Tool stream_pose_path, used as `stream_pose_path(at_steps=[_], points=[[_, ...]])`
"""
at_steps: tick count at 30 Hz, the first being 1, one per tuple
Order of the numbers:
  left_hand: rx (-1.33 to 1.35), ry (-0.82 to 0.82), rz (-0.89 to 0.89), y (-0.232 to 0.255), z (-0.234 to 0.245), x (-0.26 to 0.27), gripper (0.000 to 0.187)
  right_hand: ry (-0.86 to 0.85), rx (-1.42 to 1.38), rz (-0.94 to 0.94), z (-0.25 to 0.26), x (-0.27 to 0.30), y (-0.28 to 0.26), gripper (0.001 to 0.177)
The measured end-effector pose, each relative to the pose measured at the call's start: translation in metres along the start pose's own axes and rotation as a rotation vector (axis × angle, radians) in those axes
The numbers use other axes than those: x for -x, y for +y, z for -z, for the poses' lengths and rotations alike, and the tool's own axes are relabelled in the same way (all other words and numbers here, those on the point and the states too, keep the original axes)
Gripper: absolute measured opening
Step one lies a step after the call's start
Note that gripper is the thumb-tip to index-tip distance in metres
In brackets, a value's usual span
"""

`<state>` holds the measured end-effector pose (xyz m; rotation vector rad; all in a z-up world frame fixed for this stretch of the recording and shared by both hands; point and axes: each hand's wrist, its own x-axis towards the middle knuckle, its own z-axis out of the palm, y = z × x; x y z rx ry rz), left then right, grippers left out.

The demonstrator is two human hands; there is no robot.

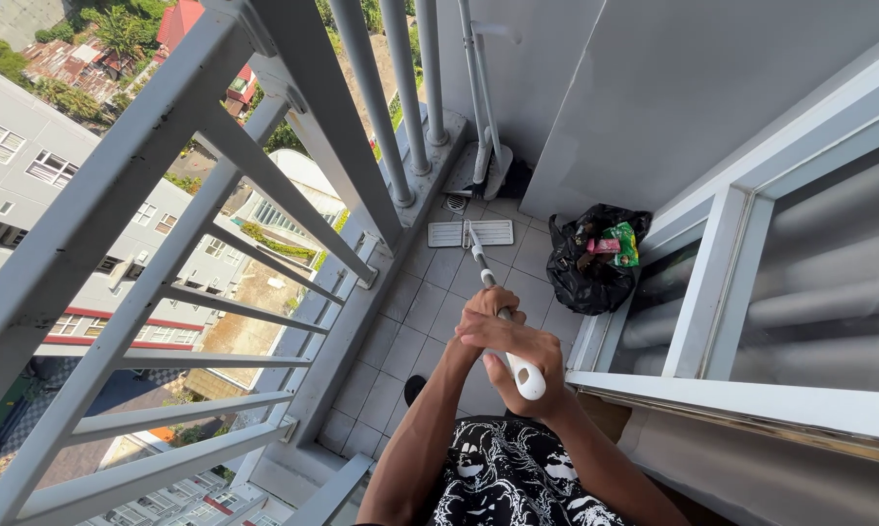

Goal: The person is mopping the floor of a balcony using a flat mop.

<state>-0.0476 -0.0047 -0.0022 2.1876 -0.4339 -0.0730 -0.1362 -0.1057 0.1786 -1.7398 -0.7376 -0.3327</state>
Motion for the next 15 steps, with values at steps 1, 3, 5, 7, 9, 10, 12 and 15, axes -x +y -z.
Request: stream_pose_path(at_steps=[1,3,5,7,9,10,12,15], points=[[0.001,-0.002,0.002,0.011,0.008,0.007,0.024,0.000,-0.001,-0.003,0.004,-0.004,-0.008,0.032],[0.065,0.022,-0.009,0.032,0.025,0.021,0.026,-0.196,-0.123,0.088,0.013,-0.011,-0.024,0.040],[0.060,0.002,0.006,0.032,0.029,0.023,0.025,-0.207,-0.158,0.076,0.006,-0.002,-0.010,0.046],[0.058,-0.019,0.023,0.029,0.032,0.023,0.024,-0.218,-0.193,0.060,0.000,0.002,0.000,0.054],[0.089,0.006,-0.021,0.025,0.034,0.019,0.026,-0.170,-0.235,0.137,-0.005,-0.002,0.006,0.075],[0.089,0.005,-0.018,0.022,0.035,0.019,0.026,-0.170,-0.237,0.135,-0.009,-0.001,0.010,0.075],[0.091,0.001,-0.044,0.016,0.039,0.015,0.019,-0.202,-0.360,0.119,-0.015,-0.002,0.018,0.089],[0.091,0.015,-0.114,0.005,0.042,0.010,0.018,-0.200,-0.181,0.054,-0.026,0.013,0.040,0.085]])
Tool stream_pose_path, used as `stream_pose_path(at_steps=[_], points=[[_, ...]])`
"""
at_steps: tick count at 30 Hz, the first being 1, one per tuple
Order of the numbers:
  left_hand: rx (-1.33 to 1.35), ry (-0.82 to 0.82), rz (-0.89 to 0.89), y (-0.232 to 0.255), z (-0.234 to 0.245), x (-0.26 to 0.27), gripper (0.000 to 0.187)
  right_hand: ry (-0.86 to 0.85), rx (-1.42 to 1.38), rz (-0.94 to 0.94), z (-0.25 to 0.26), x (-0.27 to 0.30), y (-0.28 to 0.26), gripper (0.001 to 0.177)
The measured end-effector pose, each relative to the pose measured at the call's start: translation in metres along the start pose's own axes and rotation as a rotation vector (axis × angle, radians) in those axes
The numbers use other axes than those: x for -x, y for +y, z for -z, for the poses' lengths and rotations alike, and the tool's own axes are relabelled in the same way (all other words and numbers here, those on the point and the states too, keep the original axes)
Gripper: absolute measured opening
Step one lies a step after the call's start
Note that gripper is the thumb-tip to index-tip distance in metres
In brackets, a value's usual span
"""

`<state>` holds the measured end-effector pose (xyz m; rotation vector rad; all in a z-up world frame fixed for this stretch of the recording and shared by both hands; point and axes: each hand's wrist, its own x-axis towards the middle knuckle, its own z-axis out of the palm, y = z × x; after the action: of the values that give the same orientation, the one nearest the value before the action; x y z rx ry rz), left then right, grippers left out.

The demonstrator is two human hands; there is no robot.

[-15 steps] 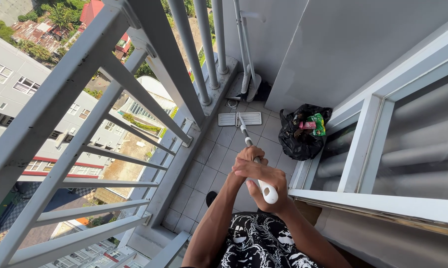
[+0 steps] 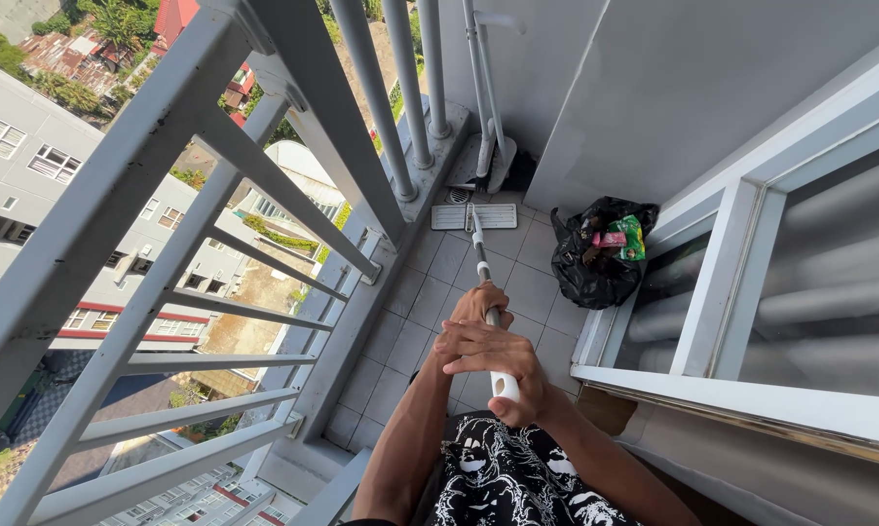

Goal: The person is mopping the floor of a balcony using a flat mop.

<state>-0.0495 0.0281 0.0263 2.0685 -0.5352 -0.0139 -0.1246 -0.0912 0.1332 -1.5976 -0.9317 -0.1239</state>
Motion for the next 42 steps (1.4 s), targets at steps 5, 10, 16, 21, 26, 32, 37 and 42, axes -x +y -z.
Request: stream_pose_path(at_steps=[5,10,16,21,26,32,37,42], points=[[-0.001,-0.032,0.045,-0.006,-0.001,-0.012,0.020,0.056,-0.002,-0.003,0.004,-0.010,-0.001,0.068],[0.031,0.036,-0.028,-0.023,-0.027,-0.028,0.022,0.109,0.022,-0.032,0.024,-0.011,-0.001,0.056],[-0.113,0.018,-0.118,-0.048,-0.062,-0.069,0.028,0.188,0.025,-0.027,0.061,-0.045,-0.026,0.050],[0.152,0.193,-0.143,0.059,-0.007,-0.080,0.033,0.277,0.078,-0.063,0.101,-0.099,-0.069,0.046],[0.029,-0.011,0.352,0.083,0.006,-0.092,0.033,0.322,0.018,-0.056,0.118,-0.141,-0.067,0.041],[0.194,0.153,0.255,0.068,-0.001,-0.089,0.021,0.262,-0.052,0.011,0.118,-0.159,-0.063,0.037],[0.378,0.240,-0.004,0.026,-0.029,-0.072,0.017,0.204,-0.178,-0.006,0.106,-0.144,-0.057,0.038],[0.289,0.268,-0.170,0.032,-0.031,-0.079,0.020,0.172,-0.168,0.046,0.108,-0.137,-0.073,0.023]])
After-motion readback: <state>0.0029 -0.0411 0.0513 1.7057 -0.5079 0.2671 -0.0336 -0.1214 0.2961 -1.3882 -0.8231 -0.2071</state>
